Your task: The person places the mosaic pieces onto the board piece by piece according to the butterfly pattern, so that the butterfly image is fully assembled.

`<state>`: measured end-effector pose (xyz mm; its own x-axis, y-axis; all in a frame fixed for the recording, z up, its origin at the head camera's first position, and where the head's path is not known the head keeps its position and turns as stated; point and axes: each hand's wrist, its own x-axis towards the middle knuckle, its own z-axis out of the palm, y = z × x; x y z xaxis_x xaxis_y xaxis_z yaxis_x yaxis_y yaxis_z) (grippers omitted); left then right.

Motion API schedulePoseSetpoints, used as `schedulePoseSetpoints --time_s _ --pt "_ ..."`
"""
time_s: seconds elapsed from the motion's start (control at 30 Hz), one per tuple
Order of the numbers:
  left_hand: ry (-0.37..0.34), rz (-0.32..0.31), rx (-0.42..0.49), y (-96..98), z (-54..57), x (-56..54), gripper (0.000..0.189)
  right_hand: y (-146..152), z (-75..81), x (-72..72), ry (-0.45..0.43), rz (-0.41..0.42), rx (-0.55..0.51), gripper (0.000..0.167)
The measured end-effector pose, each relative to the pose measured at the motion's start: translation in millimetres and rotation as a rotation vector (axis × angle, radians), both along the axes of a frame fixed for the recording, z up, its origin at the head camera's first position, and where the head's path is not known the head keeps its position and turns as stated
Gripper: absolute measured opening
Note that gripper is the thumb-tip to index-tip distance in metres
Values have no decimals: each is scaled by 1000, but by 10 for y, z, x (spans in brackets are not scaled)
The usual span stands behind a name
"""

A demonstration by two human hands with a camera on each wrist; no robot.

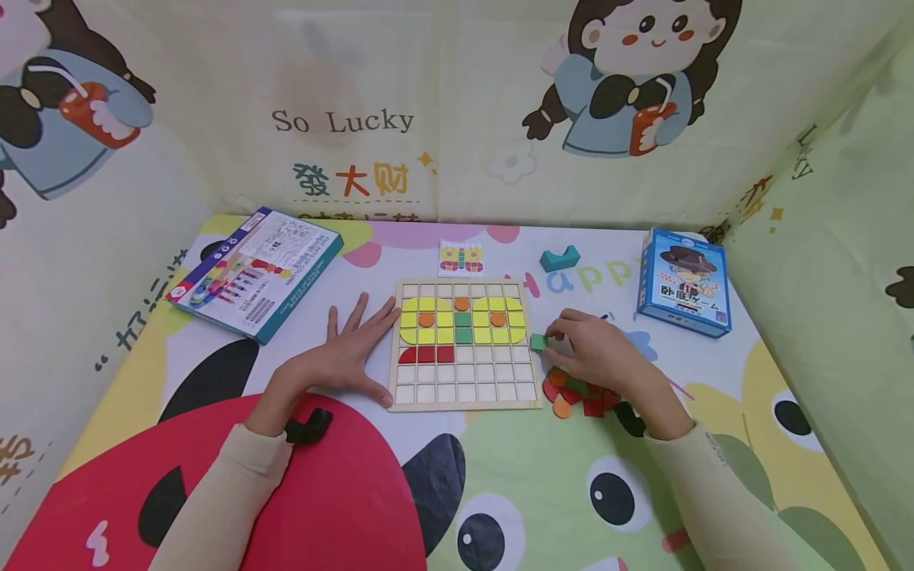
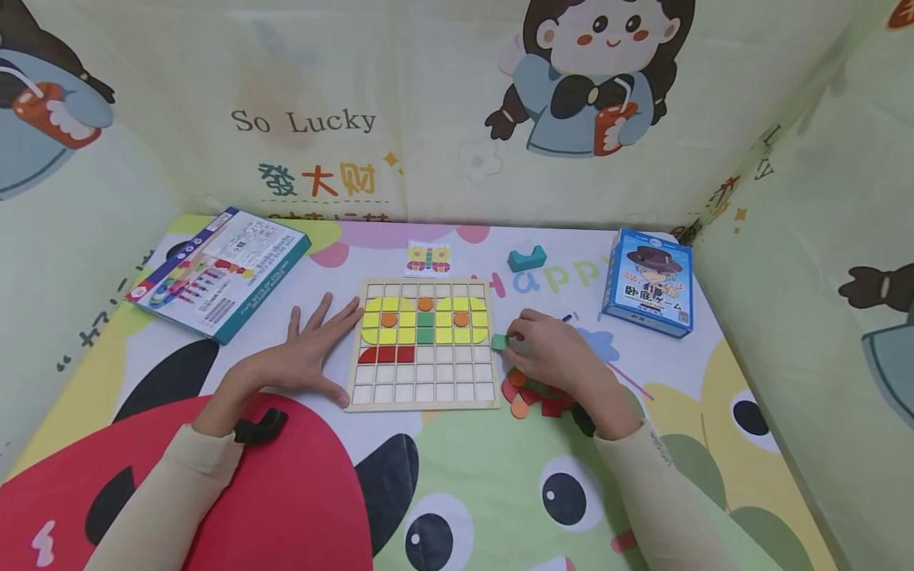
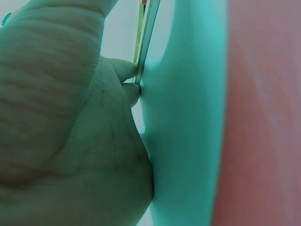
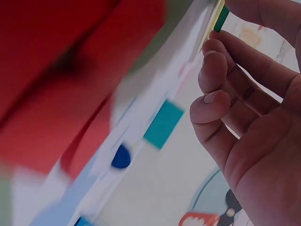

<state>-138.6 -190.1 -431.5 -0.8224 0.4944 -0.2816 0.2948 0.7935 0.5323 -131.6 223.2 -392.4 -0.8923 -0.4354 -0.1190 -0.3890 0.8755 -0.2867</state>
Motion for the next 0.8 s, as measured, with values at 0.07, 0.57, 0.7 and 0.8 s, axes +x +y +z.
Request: schedulePoseSetpoints --time_s 0.07,0.57,0.7,0.8 --pt "-3 1 4 5 -2 4 143 -111 2 13 -3 15 -1 32" --pt "0 -4 4 0 -1 -10 143 -781 -21 6 86 209 3 30" --pt "-2 -5 3 1 9 -1 143 -881 -26 -7 87 229 9 30" --pt "-2 -6 2 -3 13 0 143 -941 -25 -16 76 215 30 31"
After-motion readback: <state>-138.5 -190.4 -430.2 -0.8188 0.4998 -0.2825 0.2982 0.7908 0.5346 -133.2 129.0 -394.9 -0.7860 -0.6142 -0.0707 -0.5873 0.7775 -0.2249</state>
